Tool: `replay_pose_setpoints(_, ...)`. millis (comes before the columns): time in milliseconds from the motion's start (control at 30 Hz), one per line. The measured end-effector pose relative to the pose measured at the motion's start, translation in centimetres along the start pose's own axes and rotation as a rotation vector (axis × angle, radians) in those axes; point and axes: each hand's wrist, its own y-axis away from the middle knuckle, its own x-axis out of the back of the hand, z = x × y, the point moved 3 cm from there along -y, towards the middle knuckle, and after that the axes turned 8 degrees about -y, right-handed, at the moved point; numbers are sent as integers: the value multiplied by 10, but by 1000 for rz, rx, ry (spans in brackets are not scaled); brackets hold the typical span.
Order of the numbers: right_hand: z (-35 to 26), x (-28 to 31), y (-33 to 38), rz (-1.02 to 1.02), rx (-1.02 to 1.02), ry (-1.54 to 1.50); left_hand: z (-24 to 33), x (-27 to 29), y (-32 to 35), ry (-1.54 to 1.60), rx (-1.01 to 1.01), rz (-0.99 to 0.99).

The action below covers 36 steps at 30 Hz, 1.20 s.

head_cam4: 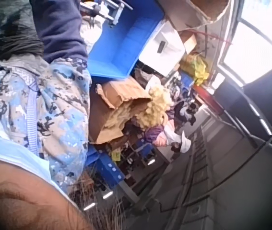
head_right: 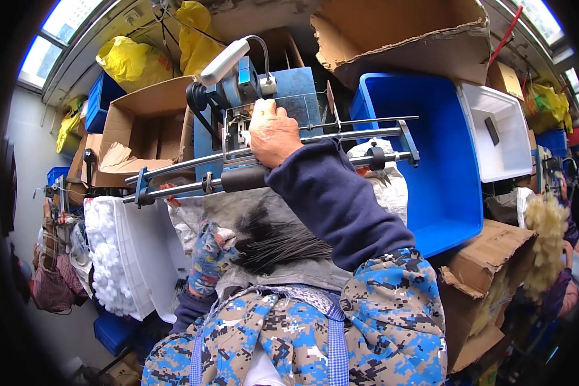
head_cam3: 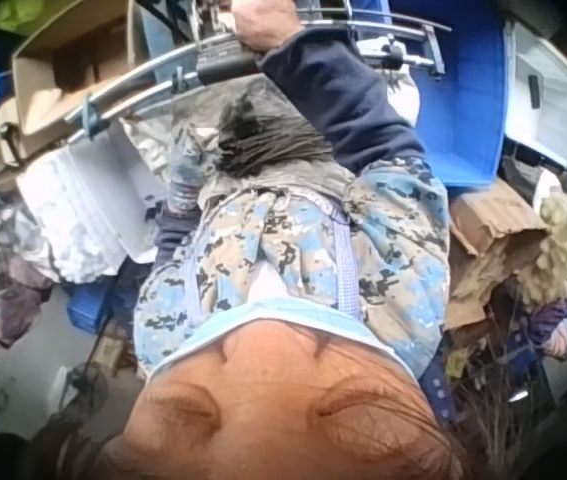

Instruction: The person operates a blue machine by repeatedly pushing a white lever with their right hand while holding a bundle of thin black rods with their left hand. The person wears a patterned apron and gloves, and the workspace is cluttered with boxes and bins.

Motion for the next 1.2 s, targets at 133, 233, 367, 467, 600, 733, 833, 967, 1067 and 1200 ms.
replay_pose_setpoints(133,-16,-9,-7,-9,25,-20,11,5,-16,-11,-18,-35)
replay_pose_setpoints(233,-8,-2,-5,-92,54,-18,15,7,-19,-21,-98,45)
replay_pose_setpoints(367,23,19,8,-106,66,122,-15,-1,3,34,-7,62)
replay_pose_setpoints(467,38,49,13,-63,81,231,-14,5,0,86,68,37)
replay_pose_setpoints(600,54,72,-3,141,38,400,-6,2,-9,72,60,52)
replay_pose_setpoints(733,64,54,-18,-172,-31,440,3,9,-20,86,46,55)
replay_pose_setpoints(833,58,76,-1,-215,-3,436,-19,11,1,55,169,147)
replay_pose_setpoints(967,20,112,76,-329,156,195,-38,26,20,559,579,349)
replay_pose_setpoints(1067,-8,90,106,-238,314,-260,-22,16,-5,626,518,271)
replay_pose_setpoints(1200,-60,50,94,-77,276,-1093,19,-3,-42,694,366,0)
